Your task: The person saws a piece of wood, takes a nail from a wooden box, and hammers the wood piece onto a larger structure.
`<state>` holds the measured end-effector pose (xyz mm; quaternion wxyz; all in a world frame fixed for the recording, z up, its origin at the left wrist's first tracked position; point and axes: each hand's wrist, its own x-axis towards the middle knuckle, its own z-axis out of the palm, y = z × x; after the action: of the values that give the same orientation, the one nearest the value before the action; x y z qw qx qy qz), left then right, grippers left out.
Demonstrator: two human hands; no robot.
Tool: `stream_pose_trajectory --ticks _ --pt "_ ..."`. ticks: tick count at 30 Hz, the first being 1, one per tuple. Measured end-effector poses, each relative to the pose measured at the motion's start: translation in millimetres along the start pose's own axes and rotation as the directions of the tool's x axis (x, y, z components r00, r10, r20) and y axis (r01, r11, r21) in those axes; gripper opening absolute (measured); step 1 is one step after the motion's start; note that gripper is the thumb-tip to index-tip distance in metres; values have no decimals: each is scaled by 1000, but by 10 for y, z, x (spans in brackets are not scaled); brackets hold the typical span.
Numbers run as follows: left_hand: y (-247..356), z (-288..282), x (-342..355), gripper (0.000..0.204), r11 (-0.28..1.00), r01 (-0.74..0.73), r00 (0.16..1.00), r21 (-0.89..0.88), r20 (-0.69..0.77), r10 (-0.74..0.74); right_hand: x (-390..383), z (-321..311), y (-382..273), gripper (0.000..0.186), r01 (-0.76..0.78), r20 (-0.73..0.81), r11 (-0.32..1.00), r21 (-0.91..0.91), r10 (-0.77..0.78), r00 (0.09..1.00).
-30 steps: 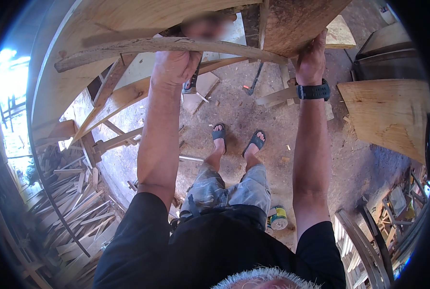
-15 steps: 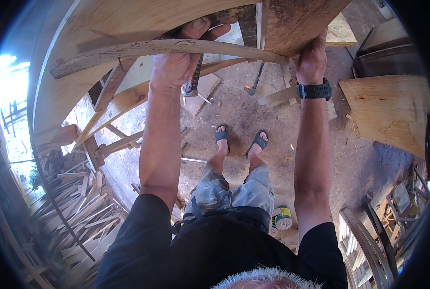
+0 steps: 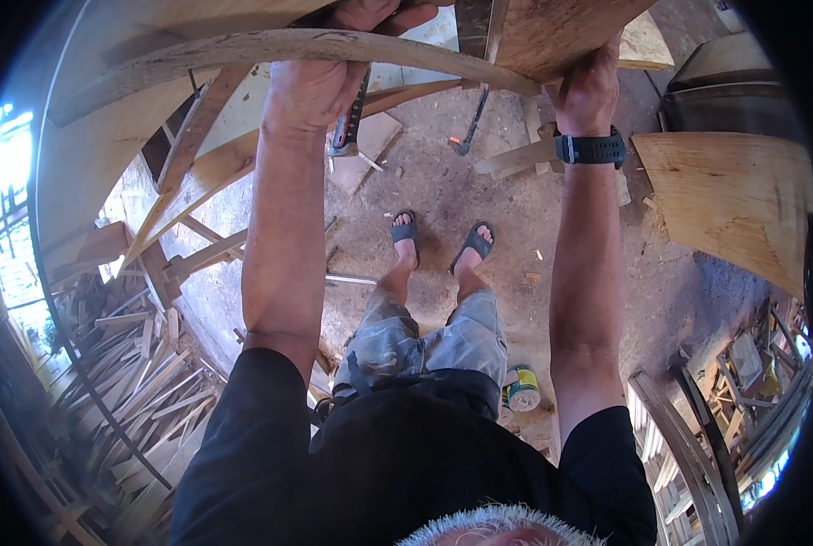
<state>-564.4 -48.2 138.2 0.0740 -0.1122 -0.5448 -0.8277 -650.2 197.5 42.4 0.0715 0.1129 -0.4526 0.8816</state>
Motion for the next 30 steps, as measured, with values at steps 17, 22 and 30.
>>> stream_pose_trajectory --ticks 17,22,30 --pt "74 193 44 51 999 -28 1000 26 1 28 -4 -93 21 62 -150 -140 980 128 168 976" --pt "24 97 -4 37 999 32 999 -28 -43 -33 4 -166 -60 63 -81 154 989 -124 99 983" --pt "38 130 4 25 995 32 998 -94 -44 -37 5 -102 -25 62 -49 105 999 -21 51 993"
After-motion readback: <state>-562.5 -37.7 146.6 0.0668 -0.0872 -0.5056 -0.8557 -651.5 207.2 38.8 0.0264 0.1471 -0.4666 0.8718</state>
